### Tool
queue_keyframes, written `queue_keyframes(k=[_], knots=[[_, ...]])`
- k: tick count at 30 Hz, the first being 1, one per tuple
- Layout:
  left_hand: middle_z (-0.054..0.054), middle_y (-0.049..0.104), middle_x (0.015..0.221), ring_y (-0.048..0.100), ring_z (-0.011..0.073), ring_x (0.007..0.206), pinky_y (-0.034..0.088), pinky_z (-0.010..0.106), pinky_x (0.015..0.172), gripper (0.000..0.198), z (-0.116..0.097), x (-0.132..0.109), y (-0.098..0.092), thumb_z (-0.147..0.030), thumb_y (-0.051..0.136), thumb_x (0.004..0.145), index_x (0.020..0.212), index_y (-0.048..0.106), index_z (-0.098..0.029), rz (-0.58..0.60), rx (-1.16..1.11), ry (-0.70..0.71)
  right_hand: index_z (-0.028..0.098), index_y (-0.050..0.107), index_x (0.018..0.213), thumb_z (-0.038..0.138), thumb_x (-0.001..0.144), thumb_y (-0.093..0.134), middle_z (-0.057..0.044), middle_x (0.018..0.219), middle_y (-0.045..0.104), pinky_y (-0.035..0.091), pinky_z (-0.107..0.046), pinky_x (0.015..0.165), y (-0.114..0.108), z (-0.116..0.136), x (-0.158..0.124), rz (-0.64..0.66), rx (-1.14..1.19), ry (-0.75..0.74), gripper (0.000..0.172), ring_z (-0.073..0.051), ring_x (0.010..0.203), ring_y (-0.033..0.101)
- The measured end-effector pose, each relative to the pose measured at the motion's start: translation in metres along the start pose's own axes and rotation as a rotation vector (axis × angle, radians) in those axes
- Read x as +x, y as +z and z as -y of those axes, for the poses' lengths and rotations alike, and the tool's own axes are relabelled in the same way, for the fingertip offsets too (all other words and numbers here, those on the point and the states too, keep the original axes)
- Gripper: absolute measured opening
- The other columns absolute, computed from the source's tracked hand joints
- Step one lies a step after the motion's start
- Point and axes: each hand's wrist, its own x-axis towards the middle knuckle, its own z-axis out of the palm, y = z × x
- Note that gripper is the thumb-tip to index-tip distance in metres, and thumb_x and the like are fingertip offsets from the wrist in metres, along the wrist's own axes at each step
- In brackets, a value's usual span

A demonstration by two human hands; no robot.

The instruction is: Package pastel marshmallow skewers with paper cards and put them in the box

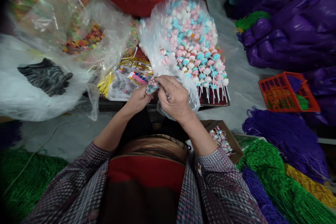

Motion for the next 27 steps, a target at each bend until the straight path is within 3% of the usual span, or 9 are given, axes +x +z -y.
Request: queue_keyframes(k=[10,15,18,20,27], knots=[[0.004,0.068,0.076,0.06,0.0181,0.071,0.046,0.031,0.069,0.036,0.0,0.003,-0.011,-0.043,0.044,0.103,0.078,0.058,-0.021,-0.025,0.029,0.01,0.022,0.074,0.113,0.002,0.091,0.05,-0.008,0.109,0.08,0.065,-0.036,0.09,0.001,0.008,-0.006,-0.039,0.053,0.033,0.038,-0.019,0.102,0.077],[0.0,0.06,0.062,0.055,0.0136,0.058,0.042,0.027,0.058,0.045,-0.013,0.007,-0.014,-0.053,0.043,0.103,0.072,0.052,-0.021,0.003,-0.076,-0.021,0.029,0.072,0.125,0.022,0.098,0.054,-0.004,0.118,0.079,0.061,-0.045,0.103,0.001,0.0,-0.01,-0.082,0.279,0.317,0.033,-0.02,0.111,0.075],[-0.002,0.056,0.059,0.051,0.0122,0.053,0.04,0.026,0.054,0.046,-0.021,0.007,-0.009,-0.054,0.044,0.102,0.07,0.05,-0.021,-0.011,-0.149,-0.099,0.033,0.062,0.14,0.042,0.096,0.063,-0.004,0.136,0.072,0.056,-0.047,0.11,0.011,-0.004,-0.014,-0.051,0.556,0.513,0.045,-0.022,0.125,0.069],[-0.002,0.056,0.059,0.052,0.0127,0.055,0.039,0.026,0.054,0.041,-0.026,0.006,-0.006,-0.048,0.046,0.101,0.069,0.049,-0.022,-0.007,-0.169,-0.13,0.033,0.062,0.139,0.05,0.093,0.066,-0.004,0.139,0.071,0.056,-0.047,0.111,0.019,-0.003,-0.018,-0.008,0.68,0.599,0.049,-0.022,0.127,0.068],[-0.002,0.052,0.058,0.048,0.0119,0.055,0.038,0.026,0.056,0.029,-0.033,0.002,0.003,-0.032,0.049,0.093,0.066,0.046,-0.021,0.032,-0.218,-0.202,0.028,0.068,0.129,0.039,0.098,0.06,-0.006,0.12,0.078,0.062,-0.041,0.096,0.033,0.004,-0.023,-0.013,0.662,0.591,0.033,-0.019,0.106,0.075]])
